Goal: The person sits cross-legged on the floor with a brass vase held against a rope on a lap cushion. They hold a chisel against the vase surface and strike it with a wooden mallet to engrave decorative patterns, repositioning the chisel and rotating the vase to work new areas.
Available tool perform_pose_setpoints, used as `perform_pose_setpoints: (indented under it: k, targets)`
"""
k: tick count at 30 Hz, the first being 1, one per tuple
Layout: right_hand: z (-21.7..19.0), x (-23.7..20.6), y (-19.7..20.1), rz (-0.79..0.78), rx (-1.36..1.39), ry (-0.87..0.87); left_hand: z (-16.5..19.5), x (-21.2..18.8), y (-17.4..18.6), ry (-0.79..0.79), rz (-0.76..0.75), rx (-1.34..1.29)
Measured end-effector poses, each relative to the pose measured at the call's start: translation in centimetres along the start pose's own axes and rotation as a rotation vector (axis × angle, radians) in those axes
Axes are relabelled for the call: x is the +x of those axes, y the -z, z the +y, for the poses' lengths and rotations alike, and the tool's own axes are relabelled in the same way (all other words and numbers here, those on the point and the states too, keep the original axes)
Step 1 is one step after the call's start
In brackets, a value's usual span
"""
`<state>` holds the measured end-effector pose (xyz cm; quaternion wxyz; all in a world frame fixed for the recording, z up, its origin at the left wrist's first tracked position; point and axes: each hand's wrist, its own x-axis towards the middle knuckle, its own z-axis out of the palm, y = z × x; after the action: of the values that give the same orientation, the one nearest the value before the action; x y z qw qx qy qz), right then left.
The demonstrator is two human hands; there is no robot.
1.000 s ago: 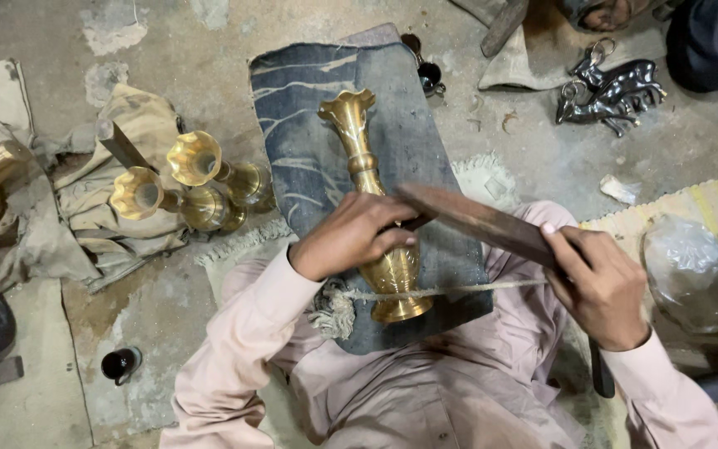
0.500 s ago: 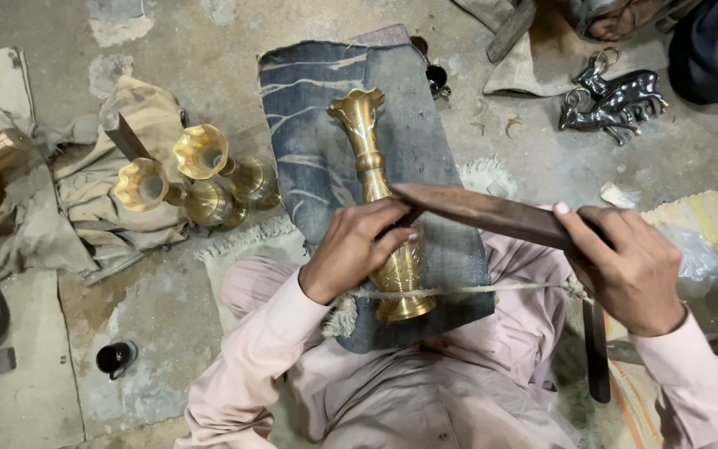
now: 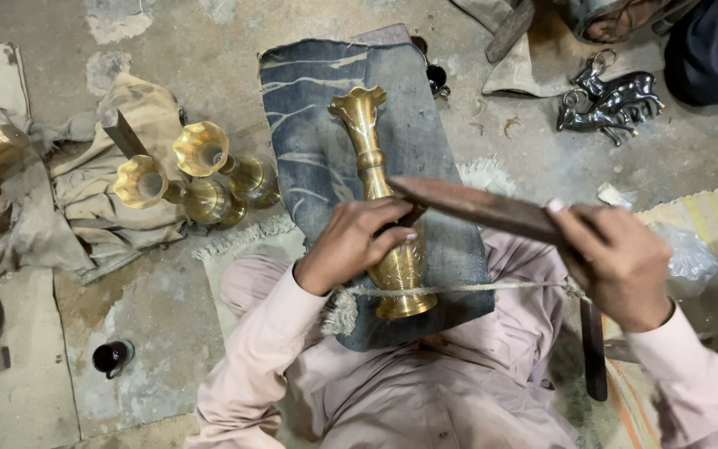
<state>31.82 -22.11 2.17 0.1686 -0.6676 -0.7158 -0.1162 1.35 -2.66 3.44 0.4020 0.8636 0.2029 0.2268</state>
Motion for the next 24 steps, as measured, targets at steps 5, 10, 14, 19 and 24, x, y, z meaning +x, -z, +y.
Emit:
perform_pose_setpoints:
  k: [5, 10, 14, 19, 24]
  targets:
    - [0.4, 2.7, 1.1, -0.014, 0.16, 0.015, 0.4, -1.5, -1.1, 0.027, 0.182, -0.025]
    - [0.2, 5.2, 2.8, 0.033, 0.242, -0.022, 0.6, -2.3, -2.1, 0.055, 0.295, -0.023]
    - [-0.2, 6.9, 4.1, -0.01, 0.08, 0.183, 1.1, -3.0, -3.1, 0.099, 0.395, 0.031]
    - [0.3, 7.6, 4.5, -0.001, 0.124, 0.159, 1.4, -3.1, -4.1, 0.178, 0.501, -0.064]
    - [0.7, 8.3, 4.0, -0.035, -0.179, 0.373, 1.7, -3.3, -4.4, 0.192, 0.564, -0.017]
